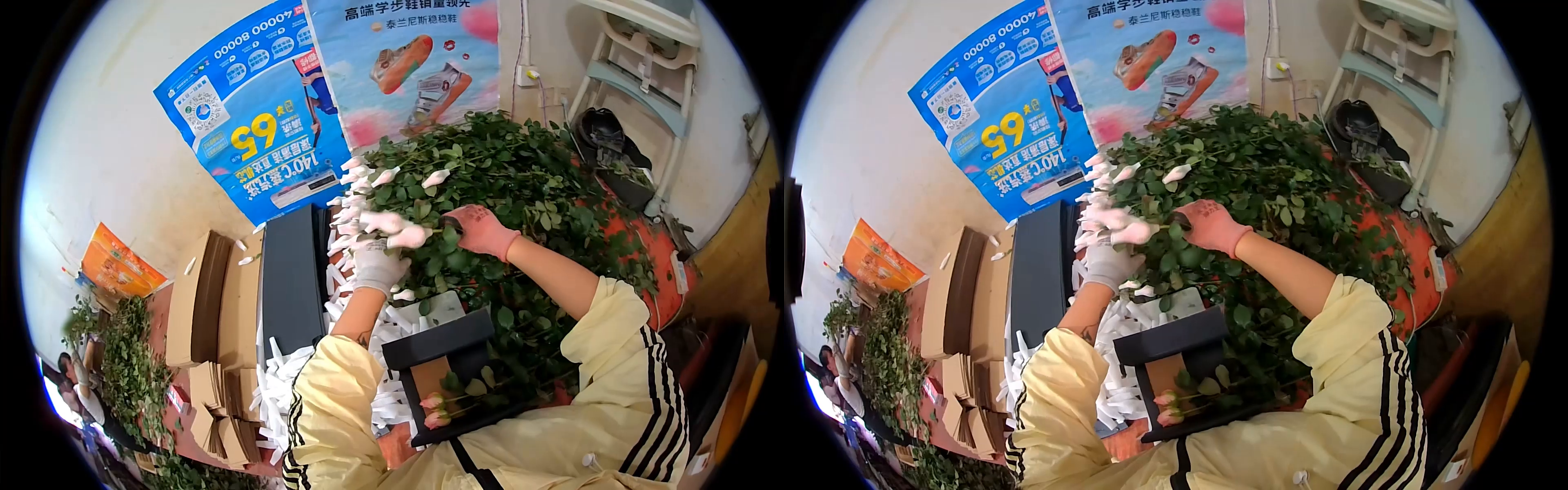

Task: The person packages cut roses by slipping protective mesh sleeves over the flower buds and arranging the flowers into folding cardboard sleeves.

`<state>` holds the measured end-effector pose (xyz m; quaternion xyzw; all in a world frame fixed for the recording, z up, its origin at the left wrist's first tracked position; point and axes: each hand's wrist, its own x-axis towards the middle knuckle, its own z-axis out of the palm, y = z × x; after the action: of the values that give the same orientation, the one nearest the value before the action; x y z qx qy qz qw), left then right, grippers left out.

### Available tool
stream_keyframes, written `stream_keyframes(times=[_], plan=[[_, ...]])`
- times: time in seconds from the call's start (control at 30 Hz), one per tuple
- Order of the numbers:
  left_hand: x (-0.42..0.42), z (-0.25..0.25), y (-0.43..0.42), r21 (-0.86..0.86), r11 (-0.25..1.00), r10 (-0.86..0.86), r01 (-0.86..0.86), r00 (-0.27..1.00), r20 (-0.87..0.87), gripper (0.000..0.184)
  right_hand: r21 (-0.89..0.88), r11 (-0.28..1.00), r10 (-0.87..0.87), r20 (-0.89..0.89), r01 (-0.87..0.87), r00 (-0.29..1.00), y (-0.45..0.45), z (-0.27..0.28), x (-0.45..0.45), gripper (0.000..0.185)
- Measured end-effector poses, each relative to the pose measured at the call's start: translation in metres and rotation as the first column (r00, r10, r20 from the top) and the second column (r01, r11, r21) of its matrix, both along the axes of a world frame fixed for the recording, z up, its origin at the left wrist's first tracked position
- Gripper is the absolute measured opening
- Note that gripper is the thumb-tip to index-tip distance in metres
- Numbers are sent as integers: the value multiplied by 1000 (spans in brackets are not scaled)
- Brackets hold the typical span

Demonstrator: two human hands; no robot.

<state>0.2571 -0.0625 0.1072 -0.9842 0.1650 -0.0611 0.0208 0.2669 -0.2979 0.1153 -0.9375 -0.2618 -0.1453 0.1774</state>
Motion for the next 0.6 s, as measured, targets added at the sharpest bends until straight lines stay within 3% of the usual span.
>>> stream_keyframes(times=[0.07,0.1,0.13,0.2,0.23,0.27,0.33,0.4,0.47,0.53,0.57,0.6], plan=[[16,-29,1,-270,963,56,-18,989,136,36,-14,999,45,-17,-45,999,-9,11,-4,38],[14,-19,-7,56,998,37,-40,998,46,31,-24,995,93,-33,-93,995,-15,17,-4,38],[9,-18,-6,58,998,35,-39,996,77,28,-33,999,36,31,-35,999,-25,20,-4,41],[8,-9,-6,194,978,115,-71,968,-224,27,157,988,-24,114,6,993,-75,9,22,41],[14,-20,-2,211,974,136,-82,958,-254,35,234,970,-107,174,65,979,-98,15,25,41],[21,-35,4,229,970,152,-87,946,-285,43,273,939,-286,275,211,918,-115,48,1,41],[25,-52,19,302,953,119,-26,949,-293,42,358,854,-493,326,377,807,-193,85,15,41],[36,-86,42,299,947,198,-115,943,-266,42,560,749,-540,209,353,815,-258,138,3,38],[28,-82,57,230,963,199,-141,947,-253,46,873,427,-584,65,238,809,-293,184,-33,35],[40,-115,83,183,976,150,-115,969,-196,50,980,68,-464,-137,189,875,-373,227,-45,32],[35,-108,79,233,968,147,-89,958,-248,51,728,512,-747,115,456,654,-401,247,-60,34],[31,-99,75,282,958,146,-61,945,-292,53,429,627,-778,396,650,489,-420,262,-75,34]])
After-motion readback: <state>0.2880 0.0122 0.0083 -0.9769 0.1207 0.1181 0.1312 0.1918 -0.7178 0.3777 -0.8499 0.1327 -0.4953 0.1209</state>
